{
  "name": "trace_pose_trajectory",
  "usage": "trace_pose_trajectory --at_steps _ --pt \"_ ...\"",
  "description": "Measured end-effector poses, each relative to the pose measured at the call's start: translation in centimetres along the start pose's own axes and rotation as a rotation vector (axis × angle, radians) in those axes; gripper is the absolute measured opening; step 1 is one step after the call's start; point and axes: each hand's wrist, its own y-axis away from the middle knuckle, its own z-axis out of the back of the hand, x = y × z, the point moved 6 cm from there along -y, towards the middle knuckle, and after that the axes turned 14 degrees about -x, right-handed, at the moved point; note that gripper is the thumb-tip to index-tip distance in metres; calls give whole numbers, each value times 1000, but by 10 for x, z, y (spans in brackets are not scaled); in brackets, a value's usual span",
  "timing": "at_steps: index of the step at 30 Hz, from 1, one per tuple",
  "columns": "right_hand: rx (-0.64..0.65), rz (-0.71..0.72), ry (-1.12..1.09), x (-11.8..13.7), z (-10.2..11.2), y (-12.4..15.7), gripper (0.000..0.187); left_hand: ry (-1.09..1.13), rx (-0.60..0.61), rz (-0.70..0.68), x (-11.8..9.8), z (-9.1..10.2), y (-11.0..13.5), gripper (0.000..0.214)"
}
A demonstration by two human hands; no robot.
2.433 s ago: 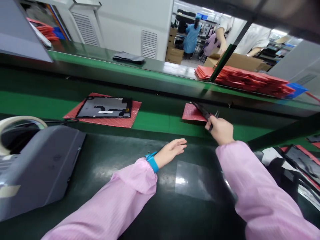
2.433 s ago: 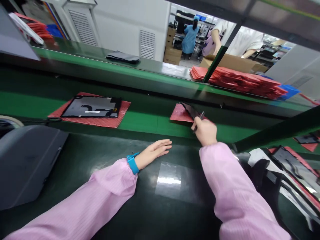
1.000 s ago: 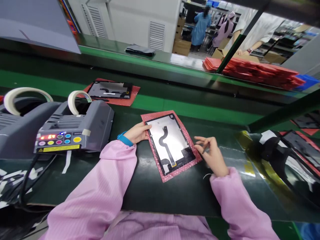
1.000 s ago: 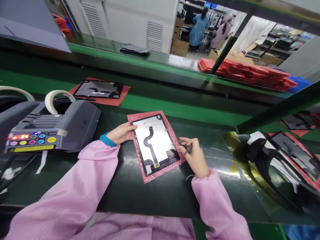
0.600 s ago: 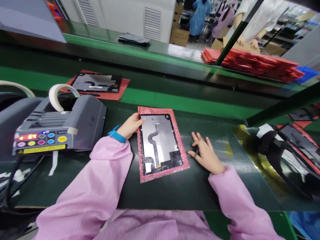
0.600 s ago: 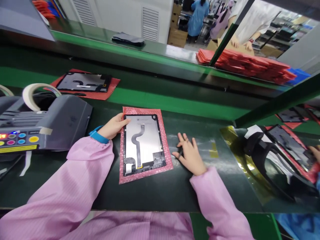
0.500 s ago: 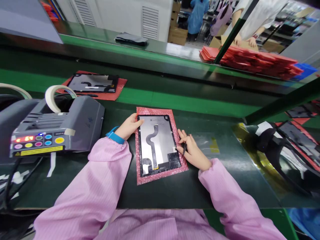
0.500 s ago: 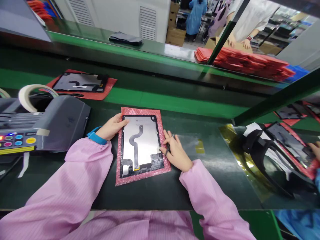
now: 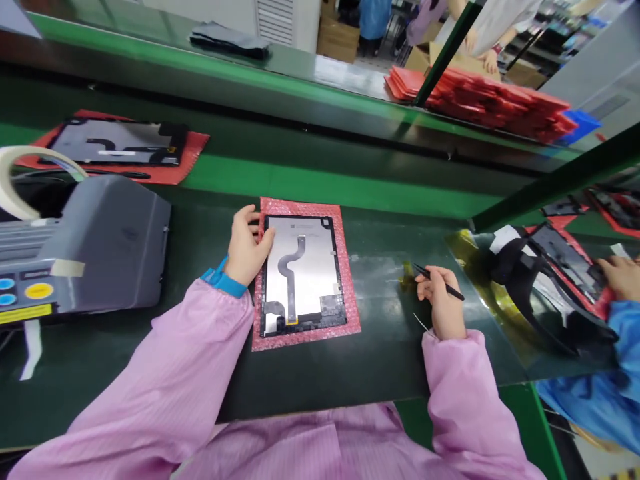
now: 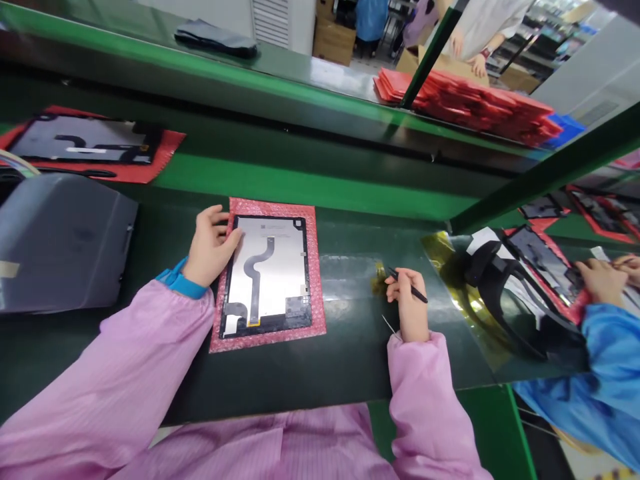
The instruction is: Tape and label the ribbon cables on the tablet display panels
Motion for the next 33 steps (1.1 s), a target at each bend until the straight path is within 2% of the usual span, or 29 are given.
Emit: trace_pose_trajectory --at_steps 2,4,6,8,10,12,23,33 --pt "-8 -1 28 -2 5 7 46 -97 -30 -183 -15 2 12 64" --pt "-8 -2 59 -2 9 12 44 -198 31 -466 -35 0 30 60" --pt "-10 -3 82 0 11 12 42 -271 214 -714 -49 -9 55 54" --pt "-17 -1 95 1 13 9 41 -322 446 -821 -50 -20 77 50" --pt "-17 -1 100 1 12 6 43 -394 600 -852 -44 -28 91 47" --pt "-11 -3 101 1 11 3 44 -446 637 -842 -39 -32 97 47" --pt "19 -14 84 4 10 3 45 -516 581 -785 -41 -38 104 48" --pt "30 -8 80 2 11 2 43 -562 572 -849 -43 -39 106 47"
